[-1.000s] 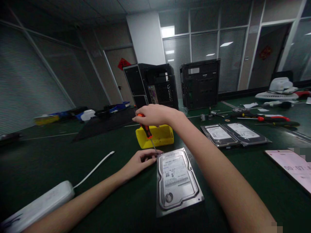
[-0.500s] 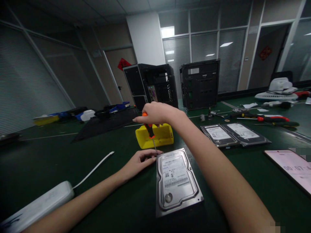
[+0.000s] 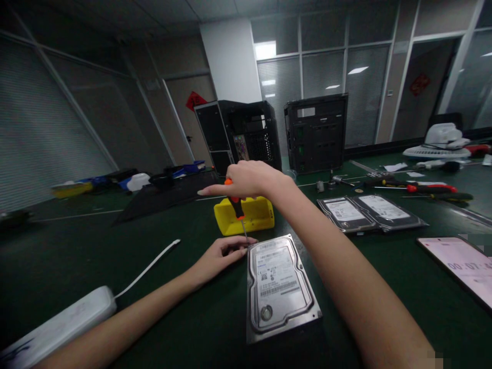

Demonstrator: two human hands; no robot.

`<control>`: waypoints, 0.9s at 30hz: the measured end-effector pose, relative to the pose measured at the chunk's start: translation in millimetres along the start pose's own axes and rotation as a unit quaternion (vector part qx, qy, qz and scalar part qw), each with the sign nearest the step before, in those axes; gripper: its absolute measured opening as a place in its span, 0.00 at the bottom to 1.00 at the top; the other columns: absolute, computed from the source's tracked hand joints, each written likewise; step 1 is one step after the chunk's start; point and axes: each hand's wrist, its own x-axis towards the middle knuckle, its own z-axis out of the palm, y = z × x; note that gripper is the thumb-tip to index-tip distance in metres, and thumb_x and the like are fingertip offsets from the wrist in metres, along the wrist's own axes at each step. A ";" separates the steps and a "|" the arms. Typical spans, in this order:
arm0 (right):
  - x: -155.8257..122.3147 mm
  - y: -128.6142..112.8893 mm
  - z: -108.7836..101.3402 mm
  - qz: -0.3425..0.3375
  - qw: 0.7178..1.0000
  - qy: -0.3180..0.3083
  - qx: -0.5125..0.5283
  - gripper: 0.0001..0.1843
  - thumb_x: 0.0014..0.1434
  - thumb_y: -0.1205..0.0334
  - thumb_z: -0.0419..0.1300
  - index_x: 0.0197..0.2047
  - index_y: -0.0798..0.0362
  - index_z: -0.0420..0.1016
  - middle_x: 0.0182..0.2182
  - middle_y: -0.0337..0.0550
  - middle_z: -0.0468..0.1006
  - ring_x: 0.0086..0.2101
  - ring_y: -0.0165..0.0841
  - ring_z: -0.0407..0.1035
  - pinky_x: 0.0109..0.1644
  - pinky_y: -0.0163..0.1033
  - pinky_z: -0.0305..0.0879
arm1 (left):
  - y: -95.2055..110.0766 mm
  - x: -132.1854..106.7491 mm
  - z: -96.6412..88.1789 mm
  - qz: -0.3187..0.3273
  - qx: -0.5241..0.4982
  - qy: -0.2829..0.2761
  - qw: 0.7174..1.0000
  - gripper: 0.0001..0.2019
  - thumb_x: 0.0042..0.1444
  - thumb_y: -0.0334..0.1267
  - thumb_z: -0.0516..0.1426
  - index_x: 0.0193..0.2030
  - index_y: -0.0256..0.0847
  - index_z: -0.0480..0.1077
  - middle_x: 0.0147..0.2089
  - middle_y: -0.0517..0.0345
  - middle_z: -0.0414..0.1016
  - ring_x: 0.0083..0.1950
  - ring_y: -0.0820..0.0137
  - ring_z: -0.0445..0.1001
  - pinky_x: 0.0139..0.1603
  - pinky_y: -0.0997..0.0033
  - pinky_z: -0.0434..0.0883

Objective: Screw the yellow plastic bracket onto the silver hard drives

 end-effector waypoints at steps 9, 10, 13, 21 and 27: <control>-0.9 -2.1 1.0 -0.077 0.984 -0.070 0.144 0.18 0.60 0.58 0.41 0.38 0.59 0.68 0.31 0.48 0.74 0.25 0.29 0.68 0.24 0.31 0.60 | 0.7 0.2 -0.2 -0.003 0.004 0.000 1.000 0.15 0.58 0.39 0.49 0.50 0.42 0.69 0.46 0.59 0.73 0.34 0.70 0.65 0.30 0.75 0.57; -0.2 -2.8 1.6 -0.084 0.983 -0.070 0.150 0.17 0.60 0.59 0.41 0.39 0.59 0.67 0.31 0.47 0.74 0.24 0.28 0.68 0.24 0.31 0.60 | 0.9 0.2 -0.2 -0.004 0.004 -0.001 1.000 0.15 0.58 0.39 0.49 0.50 0.42 0.69 0.46 0.59 0.73 0.34 0.70 0.65 0.30 0.75 0.57; 1.9 -3.9 3.5 -0.096 0.982 -0.069 0.150 0.17 0.61 0.57 0.43 0.40 0.59 0.67 0.31 0.46 0.74 0.22 0.25 0.66 0.25 0.30 0.60 | 1.4 0.1 0.0 -0.003 0.003 -0.002 1.000 0.16 0.58 0.39 0.49 0.50 0.42 0.68 0.46 0.59 0.73 0.34 0.70 0.66 0.30 0.75 0.58; 4.3 -6.7 6.8 -0.096 0.994 -0.007 0.044 0.23 0.56 0.45 0.49 0.35 0.57 0.71 0.25 0.44 0.74 0.22 0.27 0.65 0.26 0.32 0.56 | 2.8 -0.7 1.2 0.009 0.010 0.005 1.000 0.16 0.57 0.37 0.49 0.50 0.39 0.69 0.45 0.57 0.73 0.32 0.72 0.65 0.29 0.75 0.57; 1.6 -8.5 3.1 -0.102 0.994 0.046 0.018 0.26 0.57 0.44 0.46 0.28 0.58 0.71 0.21 0.41 0.71 0.21 0.25 0.62 0.26 0.32 0.53 | 2.2 -2.1 2.0 0.012 -0.009 0.003 1.000 0.16 0.56 0.36 0.49 0.49 0.38 0.69 0.45 0.56 0.73 0.34 0.70 0.66 0.30 0.75 0.58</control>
